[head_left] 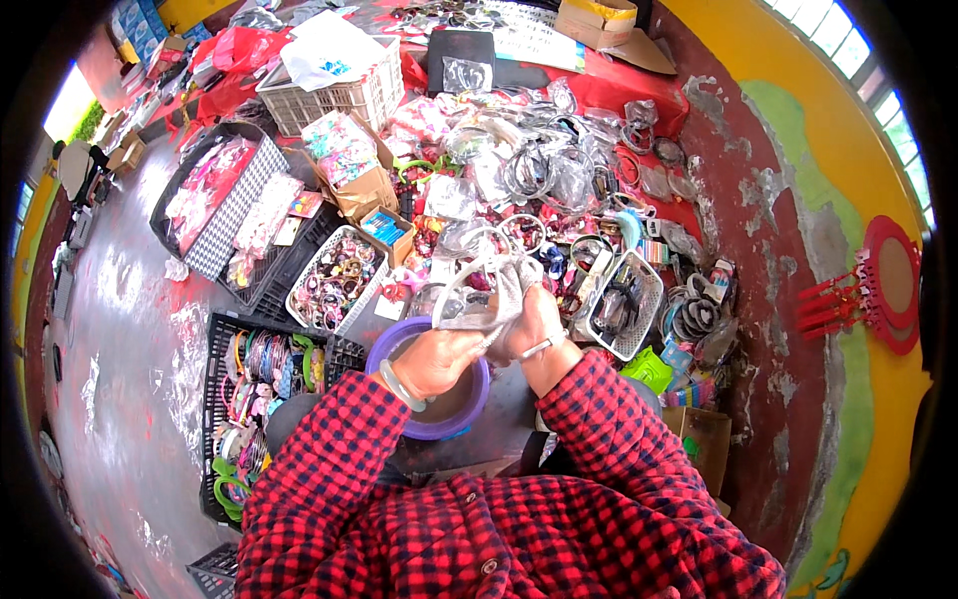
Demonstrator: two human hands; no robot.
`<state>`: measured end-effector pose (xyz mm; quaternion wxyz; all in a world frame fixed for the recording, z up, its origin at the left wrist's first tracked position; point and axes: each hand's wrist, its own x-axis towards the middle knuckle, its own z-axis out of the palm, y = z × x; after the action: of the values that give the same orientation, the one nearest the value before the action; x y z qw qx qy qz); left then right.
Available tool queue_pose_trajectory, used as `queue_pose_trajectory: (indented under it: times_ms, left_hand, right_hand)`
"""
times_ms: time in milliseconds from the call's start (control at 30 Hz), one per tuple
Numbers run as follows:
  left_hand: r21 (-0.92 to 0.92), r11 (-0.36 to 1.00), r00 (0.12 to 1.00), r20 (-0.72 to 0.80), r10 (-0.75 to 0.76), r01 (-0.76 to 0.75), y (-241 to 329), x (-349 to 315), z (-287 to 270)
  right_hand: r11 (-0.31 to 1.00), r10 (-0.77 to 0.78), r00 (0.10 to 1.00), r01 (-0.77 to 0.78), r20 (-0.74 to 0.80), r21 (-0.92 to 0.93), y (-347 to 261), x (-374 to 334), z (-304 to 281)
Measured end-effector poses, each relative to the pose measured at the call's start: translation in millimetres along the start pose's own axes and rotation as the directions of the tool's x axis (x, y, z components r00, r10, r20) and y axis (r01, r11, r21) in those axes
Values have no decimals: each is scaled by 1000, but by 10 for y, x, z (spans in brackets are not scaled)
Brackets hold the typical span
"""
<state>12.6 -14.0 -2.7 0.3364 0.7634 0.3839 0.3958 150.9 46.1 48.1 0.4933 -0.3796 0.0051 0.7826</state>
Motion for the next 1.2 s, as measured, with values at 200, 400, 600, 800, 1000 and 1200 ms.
queue_pose_trajectory:
  times_ms: [200, 400, 600, 800, 1000, 1200]
  left_hand:
    - [-53, 963, 954, -129, -269, 265, -97, 36, 28]
    - [10, 975, 968, -129, -217, 220, -13, 97, -4]
    - [129, 989, 992, 109, 65, -79, 1, 62, 12]
    - [131, 961, 966, 123, 228, -243, -55, 64, 24]
    - [140, 956, 961, 132, 241, -259, 10, 2, -24]
    - [-161, 960, 931, -254, -263, 228, 160, 13, -247]
  right_hand:
    - [924, -150, 967, 211, 205, -319, 475, 400, -519]
    - [963, -157, 983, 173, 90, -206, 506, 405, -442]
    - [987, -138, 990, 133, -42, -90, 95, 740, -594]
    - [997, -15, 996, 8, -88, -77, -196, 537, -382]
    - [966, -201, 976, 183, -86, -182, -392, 567, -414]
    - [972, -228, 966, 234, 122, -36, -603, 756, -521]
